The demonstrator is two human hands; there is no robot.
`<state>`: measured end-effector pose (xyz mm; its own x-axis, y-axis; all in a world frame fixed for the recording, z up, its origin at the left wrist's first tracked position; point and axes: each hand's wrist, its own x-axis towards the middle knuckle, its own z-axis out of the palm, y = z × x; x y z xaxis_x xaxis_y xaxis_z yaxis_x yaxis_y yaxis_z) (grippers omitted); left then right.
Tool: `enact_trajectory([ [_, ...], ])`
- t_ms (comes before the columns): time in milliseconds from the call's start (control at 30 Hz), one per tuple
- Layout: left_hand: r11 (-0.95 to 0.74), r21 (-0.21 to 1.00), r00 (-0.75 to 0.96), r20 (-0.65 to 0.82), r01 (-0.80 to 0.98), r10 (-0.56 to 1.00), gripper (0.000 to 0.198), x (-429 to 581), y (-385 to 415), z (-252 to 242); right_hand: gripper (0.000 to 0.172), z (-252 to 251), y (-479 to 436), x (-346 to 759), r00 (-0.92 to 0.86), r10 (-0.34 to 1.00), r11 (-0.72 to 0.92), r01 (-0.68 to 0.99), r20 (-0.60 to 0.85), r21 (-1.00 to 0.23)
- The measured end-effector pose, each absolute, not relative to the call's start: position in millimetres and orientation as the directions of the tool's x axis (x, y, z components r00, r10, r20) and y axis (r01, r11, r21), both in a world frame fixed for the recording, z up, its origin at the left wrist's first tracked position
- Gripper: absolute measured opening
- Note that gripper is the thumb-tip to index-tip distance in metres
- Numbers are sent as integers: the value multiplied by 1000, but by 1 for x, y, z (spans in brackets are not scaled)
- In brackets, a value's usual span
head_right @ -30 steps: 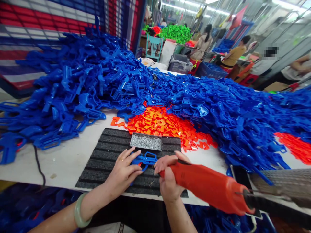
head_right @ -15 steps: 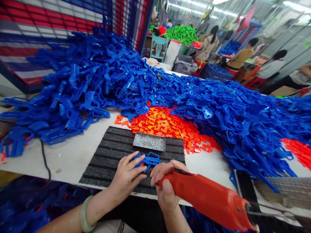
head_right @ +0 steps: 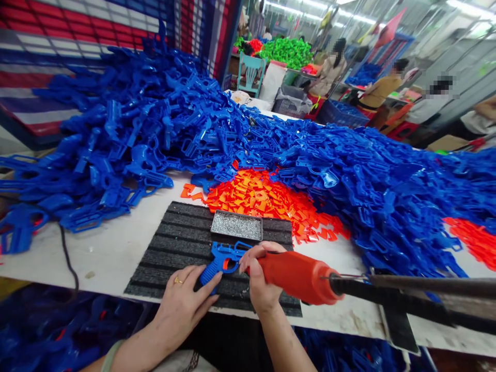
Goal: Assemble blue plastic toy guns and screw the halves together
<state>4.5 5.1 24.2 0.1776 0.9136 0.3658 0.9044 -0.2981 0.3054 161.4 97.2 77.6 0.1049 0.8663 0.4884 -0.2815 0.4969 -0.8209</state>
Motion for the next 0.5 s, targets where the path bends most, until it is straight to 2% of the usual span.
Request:
enact_trajectory([
  [333,-322,314,193,378,893,905,36,4,8,24,18,74,102,163,97,866,499,-242,491,-832],
  [500,-326,296,205,376,898,904,36,4,8,26,20,69,99,168,-80,804,557,-249,590,-793],
])
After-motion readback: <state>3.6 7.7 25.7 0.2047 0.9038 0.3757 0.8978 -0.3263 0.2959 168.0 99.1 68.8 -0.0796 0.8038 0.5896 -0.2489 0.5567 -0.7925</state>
